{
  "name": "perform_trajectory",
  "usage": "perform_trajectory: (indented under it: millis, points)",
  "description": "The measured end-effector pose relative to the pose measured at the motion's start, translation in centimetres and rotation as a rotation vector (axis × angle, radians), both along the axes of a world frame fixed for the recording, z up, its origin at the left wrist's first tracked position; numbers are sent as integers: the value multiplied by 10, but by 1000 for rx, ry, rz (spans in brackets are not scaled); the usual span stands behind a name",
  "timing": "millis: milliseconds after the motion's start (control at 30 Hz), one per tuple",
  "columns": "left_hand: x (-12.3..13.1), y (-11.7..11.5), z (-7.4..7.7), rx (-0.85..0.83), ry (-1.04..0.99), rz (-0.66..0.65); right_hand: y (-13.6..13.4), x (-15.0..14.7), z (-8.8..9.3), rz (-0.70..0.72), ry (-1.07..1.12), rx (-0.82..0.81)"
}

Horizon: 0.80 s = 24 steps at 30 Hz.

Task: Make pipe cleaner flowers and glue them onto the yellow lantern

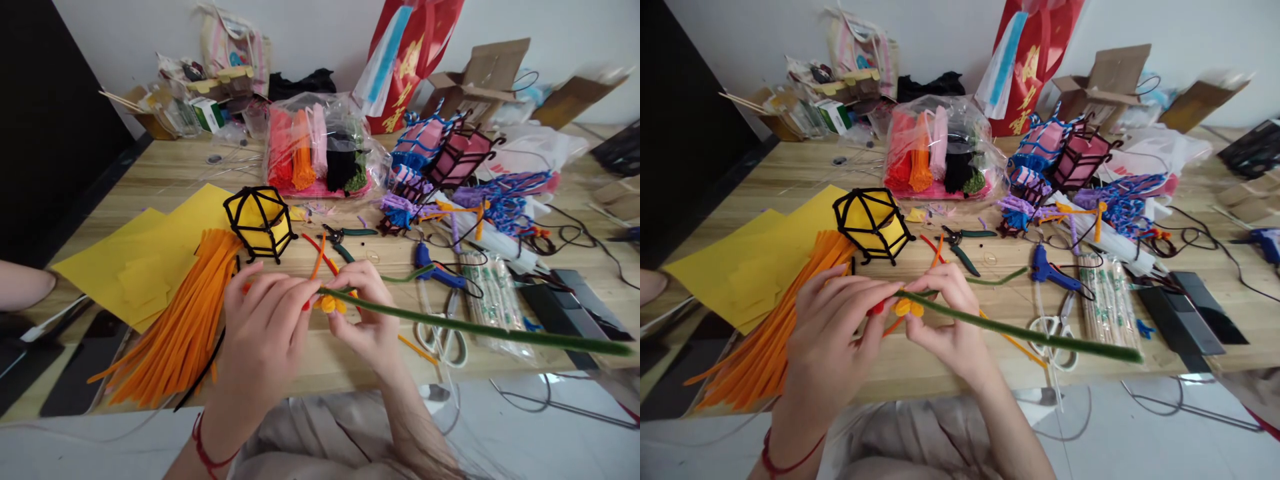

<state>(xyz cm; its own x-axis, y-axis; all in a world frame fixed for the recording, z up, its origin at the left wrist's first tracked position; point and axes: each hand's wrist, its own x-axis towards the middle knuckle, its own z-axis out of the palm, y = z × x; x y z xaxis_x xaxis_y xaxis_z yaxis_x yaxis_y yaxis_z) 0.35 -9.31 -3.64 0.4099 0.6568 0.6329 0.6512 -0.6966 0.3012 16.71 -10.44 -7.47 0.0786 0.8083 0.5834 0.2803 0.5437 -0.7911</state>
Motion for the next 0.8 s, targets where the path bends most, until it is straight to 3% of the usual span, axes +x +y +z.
perform_trajectory:
  millis: [267, 433, 800]
  points:
    - [-2, 0, 0, -158, -106, -83, -4, 4, 0, 4, -17, 16]
    - [-1, -1, 1, -278, -207, -68, -4, 6, 0, 3, 15, 34]
    - [3, -2, -5, -114, -186, -33, -10, -11, 3, -61, 299, -73]
